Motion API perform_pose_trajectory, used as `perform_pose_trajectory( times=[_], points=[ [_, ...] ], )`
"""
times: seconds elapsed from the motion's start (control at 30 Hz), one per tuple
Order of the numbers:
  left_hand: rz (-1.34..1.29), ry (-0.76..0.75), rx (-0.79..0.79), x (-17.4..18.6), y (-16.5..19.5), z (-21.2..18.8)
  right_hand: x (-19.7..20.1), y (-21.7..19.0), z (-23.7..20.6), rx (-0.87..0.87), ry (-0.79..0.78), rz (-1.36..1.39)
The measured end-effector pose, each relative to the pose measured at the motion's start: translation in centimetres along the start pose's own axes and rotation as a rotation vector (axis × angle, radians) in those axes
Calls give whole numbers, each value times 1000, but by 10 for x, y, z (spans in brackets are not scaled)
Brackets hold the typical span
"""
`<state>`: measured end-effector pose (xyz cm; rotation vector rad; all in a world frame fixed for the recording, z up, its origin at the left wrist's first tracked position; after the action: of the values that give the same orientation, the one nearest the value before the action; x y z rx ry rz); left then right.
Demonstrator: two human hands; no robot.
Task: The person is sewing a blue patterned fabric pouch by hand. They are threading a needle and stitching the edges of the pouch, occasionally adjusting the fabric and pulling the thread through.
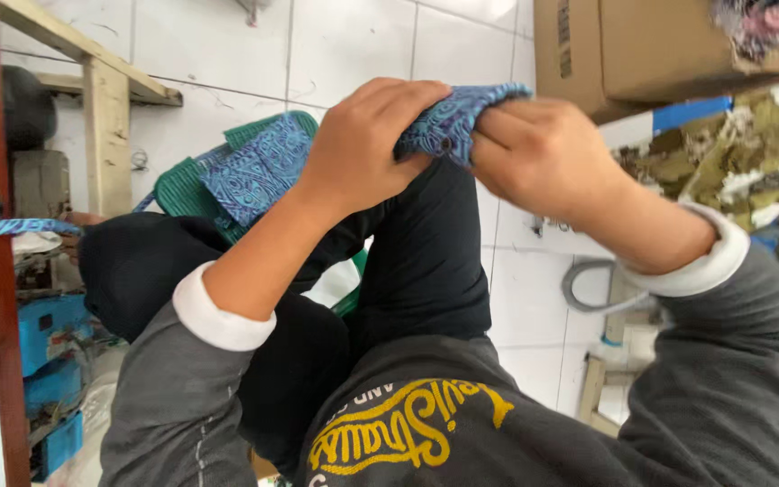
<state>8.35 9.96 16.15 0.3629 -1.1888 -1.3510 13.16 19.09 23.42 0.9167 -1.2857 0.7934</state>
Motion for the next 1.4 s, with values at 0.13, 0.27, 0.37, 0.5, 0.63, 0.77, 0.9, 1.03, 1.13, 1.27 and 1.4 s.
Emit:
perform_pose_trajectory(
  times=[0.13, 0.27, 0.37, 0.5, 0.63, 0.77, 0.9, 1.03, 1.13, 1.27, 1.4],
  points=[
    [252, -11, -12, 55, 0, 2, 12, -2, 24, 43, 171, 134],
    [-343, -24, 250, 121, -32, 3, 28, 15, 28, -56, 407, 334],
    [-1231, 39, 186, 143, -41, -2, 2, 35, 35, -255, 388, 741],
    [-643, 319, 310, 147, -51, -10, -14, -1, 64, 96, 338, 1265],
    [-391, 312, 236, 146, -40, -10, -35, -22, 84, 285, 237, 1423],
    [-389, 359, 384, 156, -63, -13, -72, -6, 95, -32, 273, 1466],
    [-376, 332, 324, 160, -60, -13, -73, -1, 94, 48, 165, 1420],
    [-387, 284, 316, 158, -59, -11, -52, -14, 94, 258, 176, 1364],
    [-383, 255, 346, 152, -58, -10, -53, -18, 95, 248, 138, 1357],
    [-437, 157, 310, 147, -49, -4, -70, -11, 93, 115, 170, 1492],
    [-575, 39, 293, 148, -43, 1, -103, 16, 75, -107, 113, 1539]
  ],
)
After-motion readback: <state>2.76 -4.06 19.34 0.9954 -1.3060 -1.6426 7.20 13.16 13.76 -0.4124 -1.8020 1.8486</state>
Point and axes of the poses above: each hand's wrist, its own z-axis towards the middle knuckle, its own x-axis out of the back of the hand, y = z × x, the point moved 10 cm from there along z, towards the middle knuckle, and after that the axes turned 13 degrees about x, right-handed, at the moved point
